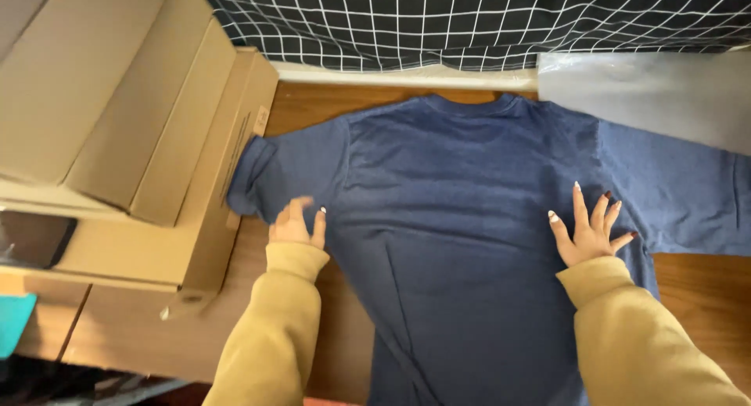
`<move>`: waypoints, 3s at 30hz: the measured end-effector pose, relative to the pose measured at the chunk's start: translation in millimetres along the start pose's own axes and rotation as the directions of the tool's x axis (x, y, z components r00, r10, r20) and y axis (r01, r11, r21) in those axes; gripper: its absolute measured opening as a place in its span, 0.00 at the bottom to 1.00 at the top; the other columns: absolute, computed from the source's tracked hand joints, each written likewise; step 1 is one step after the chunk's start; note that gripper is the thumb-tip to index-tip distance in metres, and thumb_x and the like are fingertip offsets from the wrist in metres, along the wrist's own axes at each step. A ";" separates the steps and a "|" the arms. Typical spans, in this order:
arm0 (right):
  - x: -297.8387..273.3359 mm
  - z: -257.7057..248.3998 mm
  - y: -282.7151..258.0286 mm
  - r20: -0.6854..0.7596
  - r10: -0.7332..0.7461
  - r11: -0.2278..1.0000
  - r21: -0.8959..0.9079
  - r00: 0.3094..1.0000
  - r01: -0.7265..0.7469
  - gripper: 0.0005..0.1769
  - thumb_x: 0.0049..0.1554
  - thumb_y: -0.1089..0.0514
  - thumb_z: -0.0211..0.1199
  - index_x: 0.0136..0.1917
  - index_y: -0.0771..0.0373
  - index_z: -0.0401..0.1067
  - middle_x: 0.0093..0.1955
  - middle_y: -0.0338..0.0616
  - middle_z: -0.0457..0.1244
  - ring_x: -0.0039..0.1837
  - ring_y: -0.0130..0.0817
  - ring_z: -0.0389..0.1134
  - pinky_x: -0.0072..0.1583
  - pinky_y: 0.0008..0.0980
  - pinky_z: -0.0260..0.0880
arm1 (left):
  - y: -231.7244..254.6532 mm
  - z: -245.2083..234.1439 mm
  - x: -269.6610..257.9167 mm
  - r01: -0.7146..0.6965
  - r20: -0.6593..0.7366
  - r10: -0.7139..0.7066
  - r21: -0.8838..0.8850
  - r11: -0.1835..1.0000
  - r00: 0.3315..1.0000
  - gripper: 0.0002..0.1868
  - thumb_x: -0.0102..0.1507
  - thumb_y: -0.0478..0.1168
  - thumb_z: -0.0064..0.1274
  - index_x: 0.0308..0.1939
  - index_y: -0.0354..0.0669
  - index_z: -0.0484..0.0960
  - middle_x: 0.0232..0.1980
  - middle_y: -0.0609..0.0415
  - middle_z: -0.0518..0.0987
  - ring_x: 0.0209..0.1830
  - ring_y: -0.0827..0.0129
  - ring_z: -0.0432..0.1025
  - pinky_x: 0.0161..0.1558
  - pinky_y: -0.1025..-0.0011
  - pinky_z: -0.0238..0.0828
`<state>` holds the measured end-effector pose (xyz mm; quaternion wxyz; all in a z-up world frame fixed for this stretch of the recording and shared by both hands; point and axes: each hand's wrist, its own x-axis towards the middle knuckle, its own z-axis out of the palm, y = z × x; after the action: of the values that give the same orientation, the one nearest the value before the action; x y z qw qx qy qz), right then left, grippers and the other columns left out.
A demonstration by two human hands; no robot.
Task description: Folding a t-shirt, hanging it on a rack, and placing another t-shirt into a plastic shipping bag.
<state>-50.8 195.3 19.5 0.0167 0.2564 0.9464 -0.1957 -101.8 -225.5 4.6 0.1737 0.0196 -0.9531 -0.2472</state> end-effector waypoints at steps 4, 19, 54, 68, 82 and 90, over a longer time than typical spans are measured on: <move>-23.6 0.5 16.3 -0.002 -0.096 0.994 0.047 0.995 0.096 0.35 0.50 0.35 0.38 0.69 0.37 0.38 0.73 0.53 0.31 0.74 0.45 0.22 0.62 0.69 0.22 | 31.2 -26.9 -65.6 0.302 0.422 -0.311 0.090 0.949 0.852 0.16 0.56 0.56 0.36 0.28 0.53 0.74 0.30 0.54 0.77 0.35 0.55 0.70 0.38 0.60 0.64; -163.1 35.9 94.7 0.100 -0.174 0.962 -0.197 0.980 0.191 0.31 0.51 0.34 0.36 0.68 0.33 0.42 0.72 0.47 0.37 0.74 0.49 0.27 0.61 0.72 0.24 | 133.6 -44.1 -226.0 0.211 0.726 -0.391 0.331 0.920 0.566 0.27 0.57 0.65 0.32 0.40 0.48 0.72 0.41 0.48 0.76 0.44 0.55 0.70 0.44 0.60 0.66; -180.9 17.0 118.4 0.196 -0.255 0.901 -0.308 0.947 0.306 0.37 0.48 0.24 0.31 0.69 0.23 0.27 0.74 0.40 0.31 0.75 0.45 0.25 0.62 0.69 0.28 | -64.5 -41.0 -246.8 0.395 0.057 -0.411 0.184 0.900 0.910 0.11 0.52 0.53 0.53 0.34 0.68 0.68 0.37 0.75 0.71 0.43 0.78 0.70 0.46 0.74 0.68; -205.3 44.1 81.0 0.103 -0.483 0.779 -0.403 0.870 0.480 0.29 0.55 0.35 0.33 0.69 0.28 0.36 0.73 0.36 0.37 0.75 0.41 0.28 0.65 0.63 0.27 | 108.7 -9.9 -248.0 -0.232 0.388 0.137 0.209 0.950 0.911 0.30 0.61 0.56 0.30 0.66 0.62 0.46 0.70 0.53 0.43 0.70 0.63 0.36 0.62 0.44 0.17; -134.0 -15.9 181.9 0.133 -0.086 0.893 -0.429 0.987 0.136 0.32 0.52 0.27 0.22 0.69 0.25 0.27 0.75 0.33 0.27 0.75 0.34 0.22 0.69 0.50 0.27 | 38.9 -20.9 -229.1 0.003 0.393 -0.239 0.516 0.857 0.888 0.34 0.59 0.66 0.17 0.67 0.66 0.35 0.71 0.59 0.36 0.71 0.66 0.31 0.66 0.52 0.20; -144.8 -32.8 184.7 0.304 -0.033 0.833 -0.517 0.952 0.194 0.37 0.48 0.28 0.31 0.68 0.26 0.25 0.74 0.33 0.28 0.75 0.33 0.27 0.64 0.63 0.33 | 81.6 -76.9 -207.4 -0.082 0.620 -0.462 0.648 0.757 0.634 0.38 0.56 0.68 0.20 0.66 0.65 0.31 0.71 0.62 0.31 0.71 0.62 0.31 0.56 0.34 0.10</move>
<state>167.9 284.6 2.0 0.2117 0.1533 0.9642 0.0441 123.0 -164.1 39.8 -0.2814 0.0791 -0.9531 0.0784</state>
